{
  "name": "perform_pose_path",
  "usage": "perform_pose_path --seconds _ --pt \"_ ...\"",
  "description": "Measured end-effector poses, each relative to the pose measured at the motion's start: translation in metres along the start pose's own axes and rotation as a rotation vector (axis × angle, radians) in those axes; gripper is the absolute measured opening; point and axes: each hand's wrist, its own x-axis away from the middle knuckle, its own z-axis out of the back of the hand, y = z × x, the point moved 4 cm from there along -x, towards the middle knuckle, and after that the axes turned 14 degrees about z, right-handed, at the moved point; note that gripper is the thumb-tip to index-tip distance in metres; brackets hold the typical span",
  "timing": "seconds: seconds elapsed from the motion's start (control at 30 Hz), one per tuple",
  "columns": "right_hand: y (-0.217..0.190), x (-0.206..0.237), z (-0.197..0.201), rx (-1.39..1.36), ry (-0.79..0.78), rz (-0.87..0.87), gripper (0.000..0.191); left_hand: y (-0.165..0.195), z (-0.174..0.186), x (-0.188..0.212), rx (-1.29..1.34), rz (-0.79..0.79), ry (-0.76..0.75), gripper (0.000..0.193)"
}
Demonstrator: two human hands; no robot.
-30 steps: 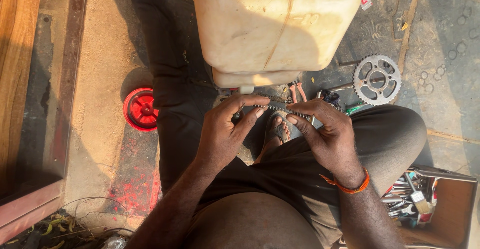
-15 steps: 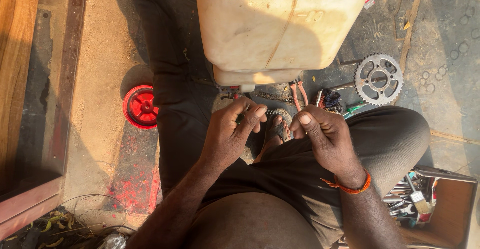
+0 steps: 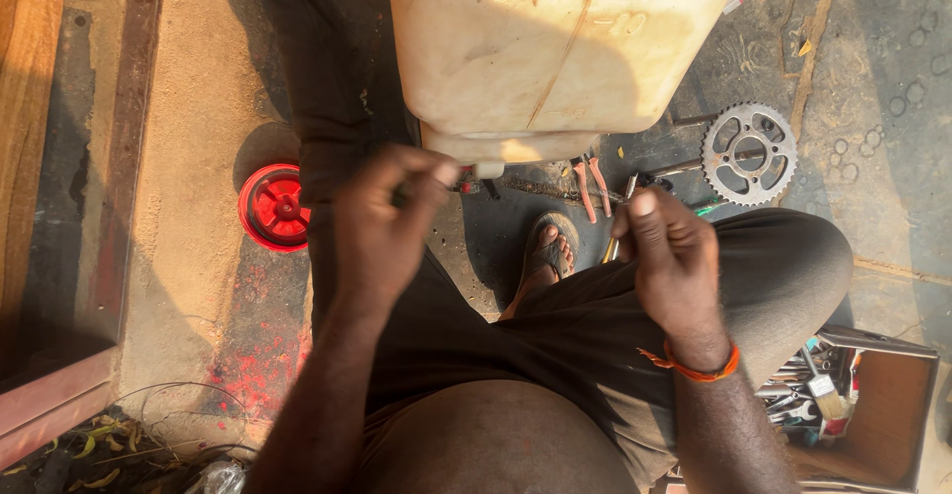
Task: The person sits on the floor and uses a T-handle wrench and screwdriver to adjust and tighten components on a small blue motor attached to a white plastic tank. They manipulate a red knob and a hose fitting, then use a screwdriver to tighten a screw on the tank's outlet.
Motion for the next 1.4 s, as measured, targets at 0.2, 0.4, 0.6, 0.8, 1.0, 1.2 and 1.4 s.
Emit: perform_pose_path --seconds 0.2,0.4,0.6,0.8,1.0,1.2,1.4 --pt "0.001 -0.003 0.011 -0.193 0.099 0.065 0.016 -0.028 0.023 -0.029 0.173 0.078 0.137 0.027" --pt "-0.002 -0.006 0.011 -0.248 0.109 0.074 0.021 -0.05 0.001 -0.035 0.216 0.121 0.198 0.025" --pt "-0.006 -0.012 0.014 -0.309 0.167 0.117 0.017 -0.057 -0.001 -0.039 0.171 0.164 0.148 0.047" --pt "-0.004 -0.016 0.013 -0.286 0.202 -0.009 0.015 -0.023 0.002 -0.035 -0.033 -0.112 0.237 0.086" --pt "0.011 -0.018 0.001 -0.22 0.057 -0.06 0.014 -0.009 -0.018 -0.046 0.04 -0.248 0.406 0.074" --pt "0.018 -0.007 -0.031 0.241 -0.364 -0.202 0.025 -0.075 -0.071 0.025 0.252 0.214 0.302 0.049" --pt "0.038 0.011 -0.102 0.652 -0.711 -0.021 0.027 -0.205 -0.134 0.046 0.641 1.09 -0.244 0.056"
